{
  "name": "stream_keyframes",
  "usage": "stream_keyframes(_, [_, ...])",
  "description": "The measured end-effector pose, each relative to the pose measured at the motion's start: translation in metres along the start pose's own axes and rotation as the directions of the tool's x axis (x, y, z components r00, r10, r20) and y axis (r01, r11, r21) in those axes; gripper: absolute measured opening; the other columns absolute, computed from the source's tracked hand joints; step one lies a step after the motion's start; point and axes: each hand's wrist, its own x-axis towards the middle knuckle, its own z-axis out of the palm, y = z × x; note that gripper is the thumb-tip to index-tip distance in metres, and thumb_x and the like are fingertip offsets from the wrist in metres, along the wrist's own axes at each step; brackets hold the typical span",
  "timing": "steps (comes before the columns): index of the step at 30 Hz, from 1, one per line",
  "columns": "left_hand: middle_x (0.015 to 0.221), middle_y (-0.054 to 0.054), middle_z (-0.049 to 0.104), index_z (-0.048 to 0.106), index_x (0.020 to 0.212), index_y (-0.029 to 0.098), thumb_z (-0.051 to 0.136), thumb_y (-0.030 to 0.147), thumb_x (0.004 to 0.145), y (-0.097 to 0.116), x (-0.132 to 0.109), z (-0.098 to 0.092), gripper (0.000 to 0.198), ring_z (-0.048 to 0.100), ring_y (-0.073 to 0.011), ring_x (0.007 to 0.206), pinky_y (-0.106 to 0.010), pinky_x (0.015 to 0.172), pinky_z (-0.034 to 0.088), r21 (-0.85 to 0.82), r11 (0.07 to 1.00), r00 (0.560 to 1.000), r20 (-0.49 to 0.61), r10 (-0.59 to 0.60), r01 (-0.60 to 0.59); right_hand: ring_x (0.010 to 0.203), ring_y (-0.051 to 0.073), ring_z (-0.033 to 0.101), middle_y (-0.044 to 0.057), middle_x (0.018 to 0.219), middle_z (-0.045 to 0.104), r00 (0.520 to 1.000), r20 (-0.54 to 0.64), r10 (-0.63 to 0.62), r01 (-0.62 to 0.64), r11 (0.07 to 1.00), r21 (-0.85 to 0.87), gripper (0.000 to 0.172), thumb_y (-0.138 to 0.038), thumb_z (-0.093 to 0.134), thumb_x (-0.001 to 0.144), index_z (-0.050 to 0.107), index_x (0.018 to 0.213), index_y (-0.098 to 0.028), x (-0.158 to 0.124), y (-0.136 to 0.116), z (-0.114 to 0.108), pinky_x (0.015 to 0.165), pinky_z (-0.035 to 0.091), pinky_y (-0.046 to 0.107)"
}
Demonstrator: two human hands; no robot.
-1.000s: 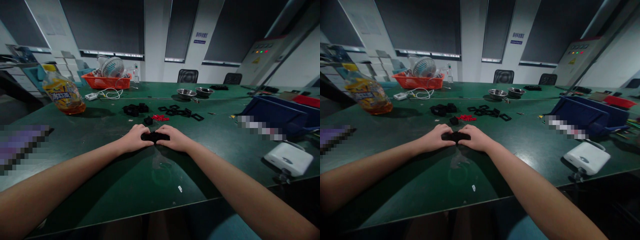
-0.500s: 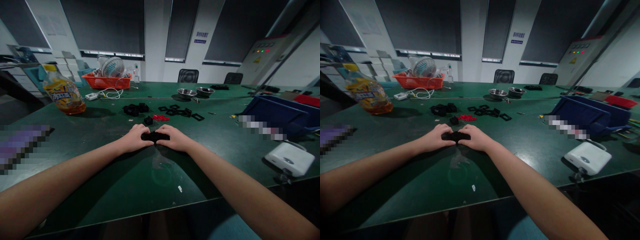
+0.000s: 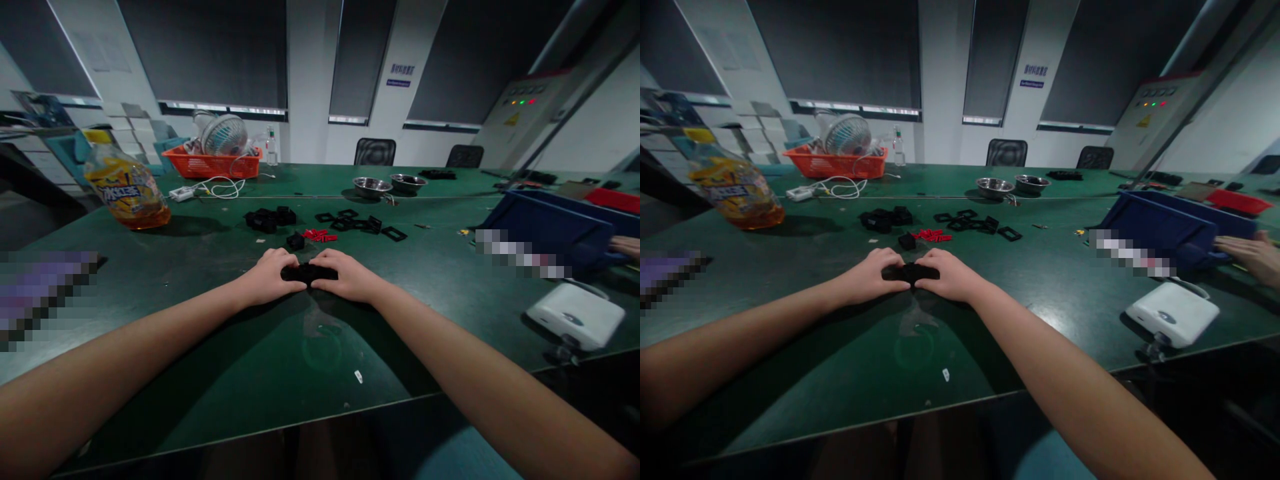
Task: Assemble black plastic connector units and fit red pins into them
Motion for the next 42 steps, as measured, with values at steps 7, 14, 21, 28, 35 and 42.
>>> stream_keyframes(7, [0.104,-0.01,0.058,0.06,0.093,0.018,0.064,0.047,0.077,-0.0001,-0.0003,0.0,0.033,0.051,-0.029,0.102,-0.044,0.091,0.043,-0.011,1.0,1.0,-0.002,-0.002,0.002,0.1,0.023,0.057,0.013,0.108,0.061,1.0,0.012,-0.003,0.003,1.0,0.004,0.031,-0.024,0.064,0.085,0.066,0.113,-0.013,-0.0002,-0.0003,-0.001,0.092,0.046,0.043])
stream_keyframes(14, [0.103,-0.01,0.058,0.06,0.092,0.017,0.064,0.048,0.076,-0.0004,-0.0003,0.0005,0.034,0.051,-0.0298,0.102,-0.044,0.09,0.043,-0.023,1.0,1.0,-0.014,0.003,-0.003,0.101,0.022,0.057,0.012,0.109,0.06,1.0,0.019,0.007,-0.007,1.0,-0.004,0.031,-0.024,0.064,0.085,0.066,0.114,-0.013,-0.0002,-0.001,-0.0011,0.093,0.046,0.041])
stream_keyframes(21, [0.105,-0.009,0.059,0.061,0.095,0.018,0.065,0.046,0.077,-0.0028,0.0,0.0033,0.034,0.051,-0.0285,0.103,-0.042,0.091,0.043,-0.011,1.0,1.0,-0.027,-0.009,0.009,0.101,0.023,0.058,0.013,0.108,0.061,0.999,0.035,0.036,-0.036,0.999,-0.012,0.031,-0.022,0.065,0.084,0.067,0.113,-0.013,0.0017,-0.0044,-0.0028,0.093,0.045,0.042])
stream_keyframes(28, [0.105,-0.01,0.058,0.062,0.097,0.017,0.067,0.044,0.077,0.0003,0.0001,0.0022,0.034,0.051,-0.0284,0.104,-0.041,0.091,0.043,0.009,0.999,0.999,-0.022,-0.038,0.038,0.101,0.024,0.058,0.013,0.109,0.062,0.999,0.022,0.045,-0.045,0.999,-0.018,0.03,-0.023,0.064,0.084,0.067,0.113,-0.015,0.0021,-0.0043,-0.0013,0.092,0.046,0.043])
stream_keyframes(35, [0.105,-0.009,0.059,0.062,0.097,0.018,0.067,0.043,0.077,0.0038,-0.0004,0.0011,0.032,0.051,-0.029,0.106,-0.041,0.09,0.044,0.043,0.997,0.998,-0.024,-0.061,0.062,0.103,0.024,0.058,0.012,0.109,0.061,0.998,0.021,0.058,-0.057,0.998,-0.028,0.031,-0.024,0.064,0.084,0.067,0.113,-0.015,0.0026,-0.004,-0.001,0.093,0.046,0.042])
stream_keyframes(42, [0.108,-0.009,0.059,0.062,0.099,0.019,0.068,0.044,0.076,0.005,0.0005,0.0017,0.034,0.051,-0.0292,0.107,-0.041,0.09,0.043,0.06,0.993,0.995,-0.022,-0.097,0.098,0.102,0.024,0.058,0.011,0.108,0.061,0.998,0.016,0.062,-0.062,0.998,-0.014,0.031,-0.023,0.065,0.082,0.068,0.112,-0.016,0.0036,-0.0031,-0.0005,0.094,0.045,0.043])
